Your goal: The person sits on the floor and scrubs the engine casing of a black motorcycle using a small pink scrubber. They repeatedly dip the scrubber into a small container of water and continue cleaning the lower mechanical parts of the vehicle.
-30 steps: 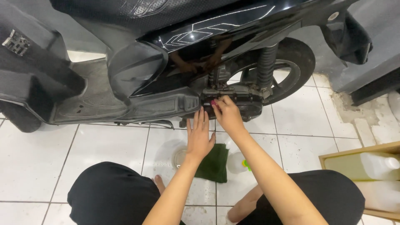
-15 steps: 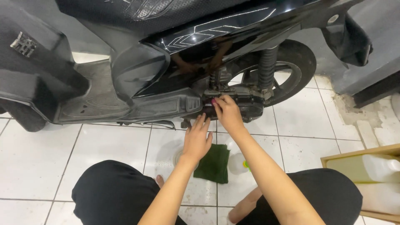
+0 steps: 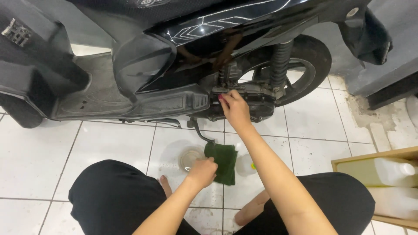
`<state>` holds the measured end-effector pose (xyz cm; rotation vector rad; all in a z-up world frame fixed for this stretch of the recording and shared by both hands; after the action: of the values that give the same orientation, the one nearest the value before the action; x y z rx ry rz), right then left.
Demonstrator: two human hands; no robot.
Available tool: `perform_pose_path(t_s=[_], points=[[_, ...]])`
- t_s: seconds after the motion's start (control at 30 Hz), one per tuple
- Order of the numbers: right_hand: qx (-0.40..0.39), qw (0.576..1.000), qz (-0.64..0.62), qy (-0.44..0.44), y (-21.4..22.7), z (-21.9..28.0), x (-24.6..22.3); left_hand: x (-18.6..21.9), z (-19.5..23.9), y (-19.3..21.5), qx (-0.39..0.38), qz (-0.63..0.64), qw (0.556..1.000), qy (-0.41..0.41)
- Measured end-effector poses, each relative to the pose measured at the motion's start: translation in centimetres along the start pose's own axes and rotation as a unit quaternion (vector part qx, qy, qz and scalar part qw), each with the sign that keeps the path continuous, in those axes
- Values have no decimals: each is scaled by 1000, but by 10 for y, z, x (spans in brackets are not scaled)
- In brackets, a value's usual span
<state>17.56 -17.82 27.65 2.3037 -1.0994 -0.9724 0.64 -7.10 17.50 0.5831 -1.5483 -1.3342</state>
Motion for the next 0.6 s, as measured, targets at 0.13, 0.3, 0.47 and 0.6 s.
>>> perform_pose_path(t_s=[0.13, 0.3, 0.47, 0.6], points=[[7, 999, 28, -13, 8, 3, -6, 6, -8, -30, -31, 81, 996, -5], [-2, 998, 2, -55, 4, 16, 8, 18, -12, 12, 0, 80, 997, -22], [12, 999, 3, -38, -5, 8, 11, 17, -21, 21, 75, 77, 994, -28], [5, 999, 2, -43, 0, 19, 11, 4, -25, 30, 144, 81, 986, -6]])
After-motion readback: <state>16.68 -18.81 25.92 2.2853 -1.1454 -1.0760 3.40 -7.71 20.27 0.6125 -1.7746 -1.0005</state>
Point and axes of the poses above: each hand's wrist, its own z-axis away from the middle knuckle, its own y-axis out of the back of the hand, x = y × z, the point moved 4 cm from there along -z, towards the middle knuckle, and after that the axes turned 15 degrees about x, right-handed, at the moved point
